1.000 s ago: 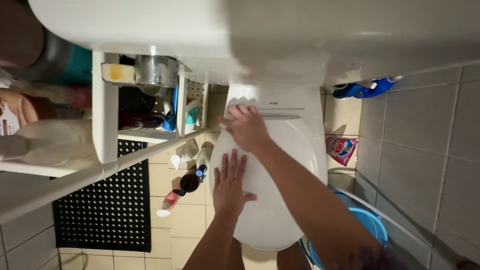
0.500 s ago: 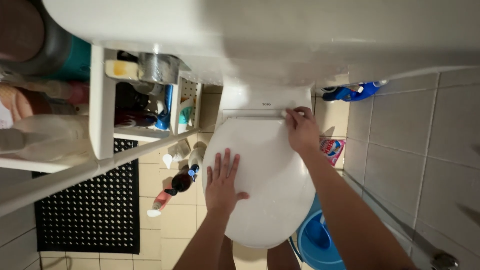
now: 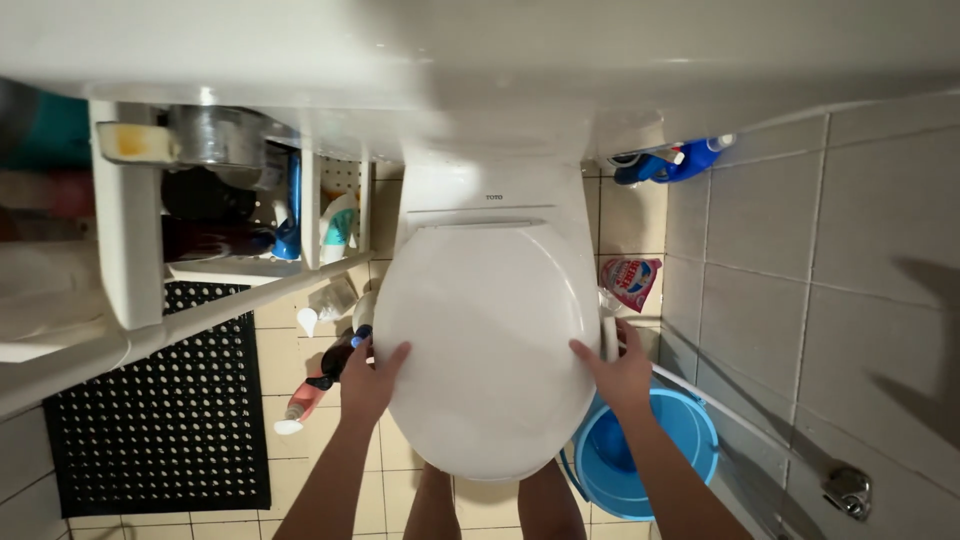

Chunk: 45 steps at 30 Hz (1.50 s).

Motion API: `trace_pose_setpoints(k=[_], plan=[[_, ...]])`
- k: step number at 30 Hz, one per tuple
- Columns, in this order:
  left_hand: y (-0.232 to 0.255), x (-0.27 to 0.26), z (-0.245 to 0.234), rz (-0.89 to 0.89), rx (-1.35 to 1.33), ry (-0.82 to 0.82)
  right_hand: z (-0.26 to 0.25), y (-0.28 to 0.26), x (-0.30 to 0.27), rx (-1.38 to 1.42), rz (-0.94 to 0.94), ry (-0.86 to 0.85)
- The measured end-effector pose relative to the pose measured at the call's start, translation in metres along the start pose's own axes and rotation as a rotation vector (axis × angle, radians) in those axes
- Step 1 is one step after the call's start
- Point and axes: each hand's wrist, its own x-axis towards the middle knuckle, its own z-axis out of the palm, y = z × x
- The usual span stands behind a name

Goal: Cleaning the toilet bowl and exterior surfaces using a sponge and water.

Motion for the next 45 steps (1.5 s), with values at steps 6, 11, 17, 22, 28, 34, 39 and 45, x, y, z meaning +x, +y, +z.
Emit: trace_pose_setpoints(k=[6, 11, 17, 22, 28, 34, 39, 45], plan=[[0.001, 0.006, -0.006, -0.009, 0.124, 0.006, 0.0, -0.01, -0.005, 0.068, 0.1, -0.07], [0.004, -0.006, -0.01, -0.018, 0.199, 0.053, 0.003, 0.004, -0.01, 0.027, 0.098, -0.002], [0.028, -0.035, -0.031, -0.039, 0.21, 0.048, -0.021, 0.009, -0.03, 0.231, 0.278, -0.062], [0.076, -0.061, -0.06, -0.175, 0.269, 0.032, -0.065, -0.035, -0.045, 0.464, 0.285, -0.132], [0.12, -0.081, -0.098, -0.017, 0.13, 0.099, -0.103, -0.118, -0.036, 0.479, 0.214, -0.119], [0.136, -0.07, -0.112, 0.315, -0.258, 0.039, -0.118, -0.16, -0.003, 0.677, 0.179, -0.157], [0.181, -0.081, -0.12, 0.131, -0.389, -0.02, -0.117, -0.162, 0.021, 0.818, 0.185, -0.183], [0.208, -0.088, -0.125, 0.097, -0.279, -0.009, -0.11, -0.178, 0.02, 0.964, 0.145, -0.085]])
